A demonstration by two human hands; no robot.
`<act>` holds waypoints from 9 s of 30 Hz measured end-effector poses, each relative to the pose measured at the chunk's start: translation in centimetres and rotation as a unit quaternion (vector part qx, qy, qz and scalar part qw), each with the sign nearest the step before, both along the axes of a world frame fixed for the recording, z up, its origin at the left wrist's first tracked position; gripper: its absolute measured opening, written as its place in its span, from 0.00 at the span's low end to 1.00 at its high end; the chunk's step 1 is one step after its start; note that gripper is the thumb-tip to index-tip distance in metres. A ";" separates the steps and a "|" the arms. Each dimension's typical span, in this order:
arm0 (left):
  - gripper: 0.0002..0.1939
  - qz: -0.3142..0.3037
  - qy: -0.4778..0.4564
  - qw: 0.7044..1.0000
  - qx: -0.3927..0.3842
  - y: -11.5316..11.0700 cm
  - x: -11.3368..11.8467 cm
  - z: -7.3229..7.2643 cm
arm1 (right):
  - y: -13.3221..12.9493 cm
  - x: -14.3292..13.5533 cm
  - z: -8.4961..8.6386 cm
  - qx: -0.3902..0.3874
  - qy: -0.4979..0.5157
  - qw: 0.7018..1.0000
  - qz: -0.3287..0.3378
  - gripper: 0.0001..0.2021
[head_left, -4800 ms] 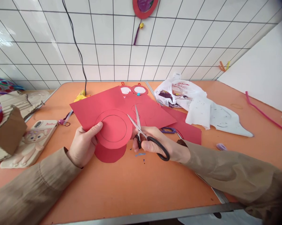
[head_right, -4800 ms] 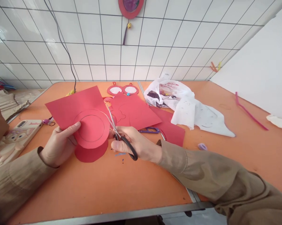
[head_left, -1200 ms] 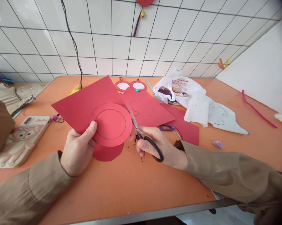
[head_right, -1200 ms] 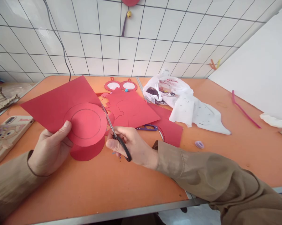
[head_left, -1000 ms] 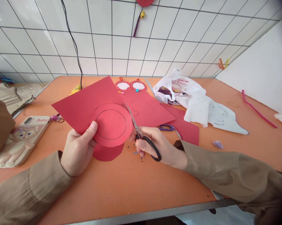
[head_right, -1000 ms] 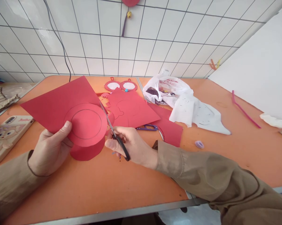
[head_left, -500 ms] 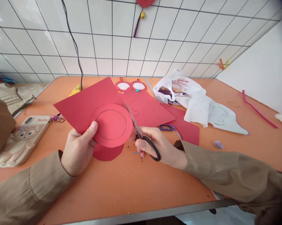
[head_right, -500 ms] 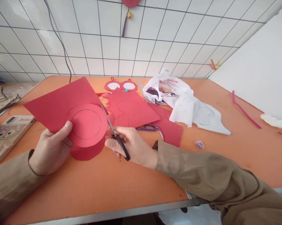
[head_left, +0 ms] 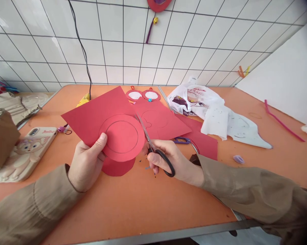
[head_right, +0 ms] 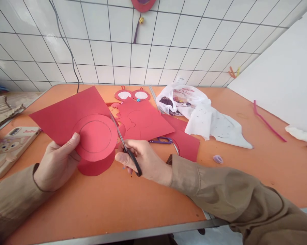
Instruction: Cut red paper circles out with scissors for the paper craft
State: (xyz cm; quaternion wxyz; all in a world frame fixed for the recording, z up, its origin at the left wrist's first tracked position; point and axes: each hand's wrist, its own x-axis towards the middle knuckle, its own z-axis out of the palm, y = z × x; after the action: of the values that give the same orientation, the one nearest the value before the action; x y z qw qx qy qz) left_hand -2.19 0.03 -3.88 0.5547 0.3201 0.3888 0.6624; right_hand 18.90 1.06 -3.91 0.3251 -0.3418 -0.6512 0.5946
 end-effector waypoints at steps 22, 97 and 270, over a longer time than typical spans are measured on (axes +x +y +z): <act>0.12 0.009 0.000 1.000 0.004 0.3 0.0 0.2 | 0.0 0.1 -0.6 -0.023 -0.006 1.000 -0.005 0.19; 0.08 0.012 -0.050 0.999 -0.003 4.7 -0.9 2.5 | 4.3 2.1 7.5 0.217 0.004 0.974 0.065 0.24; 0.05 -0.064 0.006 0.996 -0.067 2.4 1.4 1.3 | 4.4 1.9 0.9 0.058 -0.049 0.996 0.043 0.26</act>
State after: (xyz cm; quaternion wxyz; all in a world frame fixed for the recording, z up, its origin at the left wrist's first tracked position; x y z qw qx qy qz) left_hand -0.80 2.48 -2.62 0.6137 0.3105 0.4145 0.5959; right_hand 20.85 5.51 -3.00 0.2855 -0.3228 -0.7137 0.5521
